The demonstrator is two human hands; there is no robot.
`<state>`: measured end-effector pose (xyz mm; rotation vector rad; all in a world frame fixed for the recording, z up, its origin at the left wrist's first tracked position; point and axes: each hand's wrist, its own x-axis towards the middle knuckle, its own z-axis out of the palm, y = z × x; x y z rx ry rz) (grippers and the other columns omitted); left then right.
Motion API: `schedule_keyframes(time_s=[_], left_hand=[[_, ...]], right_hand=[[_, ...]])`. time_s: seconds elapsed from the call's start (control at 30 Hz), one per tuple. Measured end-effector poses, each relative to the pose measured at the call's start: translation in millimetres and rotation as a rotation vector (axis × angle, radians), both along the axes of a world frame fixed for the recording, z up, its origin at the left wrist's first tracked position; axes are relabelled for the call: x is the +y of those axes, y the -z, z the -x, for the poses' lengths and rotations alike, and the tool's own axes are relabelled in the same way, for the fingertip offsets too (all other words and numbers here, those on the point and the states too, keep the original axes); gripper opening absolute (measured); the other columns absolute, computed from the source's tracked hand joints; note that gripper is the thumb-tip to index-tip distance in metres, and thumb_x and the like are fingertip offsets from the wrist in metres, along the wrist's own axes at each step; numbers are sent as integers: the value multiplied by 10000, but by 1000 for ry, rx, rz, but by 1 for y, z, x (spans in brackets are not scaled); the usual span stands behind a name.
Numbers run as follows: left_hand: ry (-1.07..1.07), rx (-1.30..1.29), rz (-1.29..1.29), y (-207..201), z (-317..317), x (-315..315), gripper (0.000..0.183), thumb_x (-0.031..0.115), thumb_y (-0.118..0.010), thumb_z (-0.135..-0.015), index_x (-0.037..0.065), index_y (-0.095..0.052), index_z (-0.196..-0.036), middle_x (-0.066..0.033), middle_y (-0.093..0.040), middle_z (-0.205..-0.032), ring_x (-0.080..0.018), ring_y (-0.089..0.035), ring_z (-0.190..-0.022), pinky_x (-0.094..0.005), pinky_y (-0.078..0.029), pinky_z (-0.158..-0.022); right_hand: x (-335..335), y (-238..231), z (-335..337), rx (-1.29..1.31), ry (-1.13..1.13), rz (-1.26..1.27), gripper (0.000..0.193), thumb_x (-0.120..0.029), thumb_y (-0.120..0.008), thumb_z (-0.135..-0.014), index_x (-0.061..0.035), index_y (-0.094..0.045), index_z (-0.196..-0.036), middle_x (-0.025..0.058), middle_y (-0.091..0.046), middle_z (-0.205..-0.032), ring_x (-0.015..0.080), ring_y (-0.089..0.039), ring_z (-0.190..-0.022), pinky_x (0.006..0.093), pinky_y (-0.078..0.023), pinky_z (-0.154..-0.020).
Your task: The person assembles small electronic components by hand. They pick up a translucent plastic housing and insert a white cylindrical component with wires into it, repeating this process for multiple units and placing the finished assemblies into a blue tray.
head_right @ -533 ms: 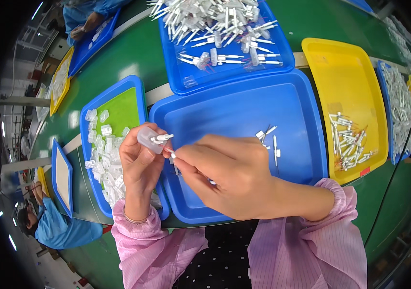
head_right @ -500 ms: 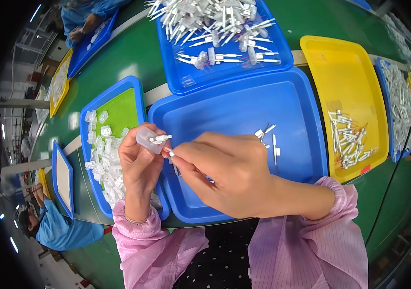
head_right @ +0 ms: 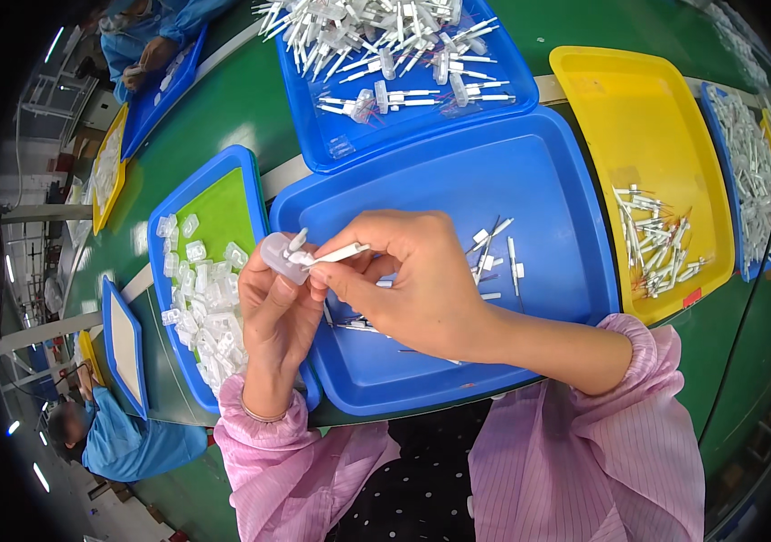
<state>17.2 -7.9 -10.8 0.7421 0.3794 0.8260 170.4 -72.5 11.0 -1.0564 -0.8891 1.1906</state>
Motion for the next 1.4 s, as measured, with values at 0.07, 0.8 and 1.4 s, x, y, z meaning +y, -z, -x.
schedule_keyframes(time_s=[0.07,0.8,1.4], left_hand=[[-29,21,-61,2,-1,-2,306,18,-608,-789,-44,-483,-1062,-137,-590,-939,-179,-592,-778,-276,-489,-687],[-57,73,-89,0,1,-5,264,22,-600,-799,-46,-487,-1028,-122,-601,-865,-163,-601,-758,-266,-488,-679],[-92,108,-230,-3,4,4,286,-32,-623,-757,-64,-498,-1012,-149,-582,-943,-173,-596,-823,-283,-499,-738]], right_hand=[[-1,0,1,15,-42,97,48,3,-628,-747,29,-623,-787,56,-615,-736,50,-563,-642,188,-469,-525],[4,8,1,158,-12,-94,72,49,-564,-803,62,-591,-868,122,-615,-788,116,-589,-663,213,-484,-544],[4,11,5,-102,18,-233,141,90,-583,-747,56,-589,-884,123,-605,-826,155,-629,-735,240,-530,-636]])
